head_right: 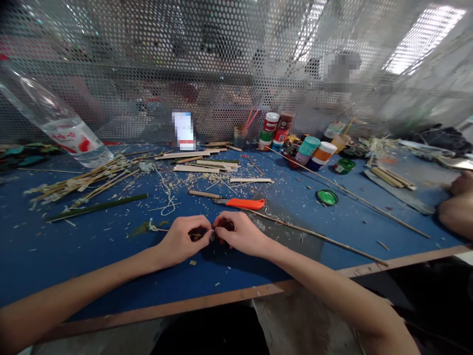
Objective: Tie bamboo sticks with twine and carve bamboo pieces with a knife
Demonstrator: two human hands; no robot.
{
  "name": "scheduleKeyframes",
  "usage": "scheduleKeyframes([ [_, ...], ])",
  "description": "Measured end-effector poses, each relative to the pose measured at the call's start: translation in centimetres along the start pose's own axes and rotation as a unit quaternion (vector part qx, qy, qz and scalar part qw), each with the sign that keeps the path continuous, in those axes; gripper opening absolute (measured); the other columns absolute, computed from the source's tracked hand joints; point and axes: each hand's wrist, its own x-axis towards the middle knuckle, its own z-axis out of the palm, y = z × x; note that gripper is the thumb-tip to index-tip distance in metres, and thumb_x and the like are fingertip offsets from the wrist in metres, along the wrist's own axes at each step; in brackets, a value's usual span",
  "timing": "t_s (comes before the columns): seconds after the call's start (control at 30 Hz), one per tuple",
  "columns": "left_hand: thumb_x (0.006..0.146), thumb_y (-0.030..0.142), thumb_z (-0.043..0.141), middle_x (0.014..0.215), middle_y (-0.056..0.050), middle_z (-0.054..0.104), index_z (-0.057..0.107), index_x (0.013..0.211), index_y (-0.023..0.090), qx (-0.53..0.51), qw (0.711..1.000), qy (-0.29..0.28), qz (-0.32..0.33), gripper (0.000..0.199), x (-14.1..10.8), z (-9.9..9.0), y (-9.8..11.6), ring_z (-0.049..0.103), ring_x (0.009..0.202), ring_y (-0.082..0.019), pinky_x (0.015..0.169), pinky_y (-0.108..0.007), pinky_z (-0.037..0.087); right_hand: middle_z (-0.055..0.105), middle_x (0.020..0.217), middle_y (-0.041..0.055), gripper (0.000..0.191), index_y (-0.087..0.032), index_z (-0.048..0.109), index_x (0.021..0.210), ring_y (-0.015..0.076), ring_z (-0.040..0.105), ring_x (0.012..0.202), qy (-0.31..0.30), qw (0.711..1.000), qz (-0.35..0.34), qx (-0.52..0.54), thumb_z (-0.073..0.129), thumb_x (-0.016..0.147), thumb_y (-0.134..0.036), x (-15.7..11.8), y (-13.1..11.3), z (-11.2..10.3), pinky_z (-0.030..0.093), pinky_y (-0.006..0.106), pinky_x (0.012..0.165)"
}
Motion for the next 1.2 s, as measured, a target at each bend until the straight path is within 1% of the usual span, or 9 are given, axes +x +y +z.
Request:
scheduleKeyframes([
  [0.07,0.087,0.017,0.056,0.073,0.0,0.064,0.063,0.075,0.018,-0.007,1.0,0.002,0.004,0.014,0.01,0.0,0.01,0.051,0.058,-0.011,0.055,-0.025,0.04,0.062,0.064,-0.0022,0.011,-0.019,0.064,0.085,0.0114,0.055,0.051,-0.012,1.0,0.01,-0.008,0.055,0.086,-0.025,0.01,-0.2,-0.2,0.044,0.021,0.044],
  [0.13,0.086,0.016,0.056,0.073,-0.001,0.064,0.062,0.074,0.018,-0.007,1.0,0.007,0.008,0.014,0.0,0.0,-0.02,0.052,0.059,-0.012,0.056,-0.026,0.041,0.061,0.062,-0.0017,0.013,-0.018,0.065,0.08,0.0115,0.056,0.051,-0.018,1.0,0.006,-0.017,0.055,0.086,-0.025,0.01,-0.36,-0.33,0.041,0.02,0.043],
  [0.37,0.086,0.016,0.055,0.072,-0.002,0.063,0.061,0.075,0.018,-0.003,1.0,0.006,0.016,0.014,-0.01,0.02,-0.14,0.053,0.058,-0.013,0.054,-0.026,0.041,0.06,0.058,-0.0031,0.006,-0.018,0.064,0.072,0.0119,0.055,0.052,-0.017,0.999,-0.019,-0.029,0.063,0.077,-0.02,0.03,-0.3,-0.18,0.042,0.023,0.05],
  [0.53,0.087,0.016,0.054,0.071,-0.002,0.062,0.061,0.075,0.018,0.004,1.0,0.002,0.023,0.014,-0.01,-0.07,0.06,0.053,0.058,-0.013,0.053,-0.027,0.04,0.059,0.059,-0.004,0.003,-0.019,0.063,0.073,0.0114,0.054,0.052,-0.016,0.999,-0.019,-0.021,0.061,0.075,-0.019,0.14,0.0,-0.11,0.041,0.023,0.05],
  [0.83,0.083,0.015,0.054,0.068,-0.001,0.059,0.06,0.075,0.018,0.009,0.999,-0.014,0.03,0.011,-0.07,-0.31,0.33,0.052,0.056,-0.014,0.051,-0.027,0.039,0.058,0.057,-0.0053,0.007,-0.021,0.06,0.07,0.0107,0.053,0.052,0.005,0.999,-0.033,-0.041,0.059,0.071,-0.014,0.15,0.27,0.15,0.039,0.021,0.049],
  [1.03,0.085,0.017,0.057,0.076,-0.002,0.064,0.064,0.08,0.018,-0.002,1.0,-0.019,0.005,0.009,-0.02,-0.33,0.34,0.055,0.06,-0.013,0.054,-0.026,0.042,0.058,0.055,-0.0058,0.009,-0.02,0.06,0.069,0.0102,0.051,0.051,0.01,0.998,-0.033,-0.047,0.057,0.07,-0.012,0.21,0.12,0.18,0.038,0.021,0.049],
  [1.2,0.085,0.016,0.058,0.073,-0.001,0.063,0.064,0.077,0.018,-0.006,1.0,-0.024,-0.005,0.01,0.1,-0.13,0.15,0.053,0.059,-0.011,0.054,-0.024,0.041,0.058,0.054,-0.0059,0.009,-0.02,0.06,0.069,0.0104,0.051,0.051,0.009,0.998,-0.034,-0.046,0.058,0.071,-0.012,0.22,0.17,0.16,0.039,0.021,0.049],
])
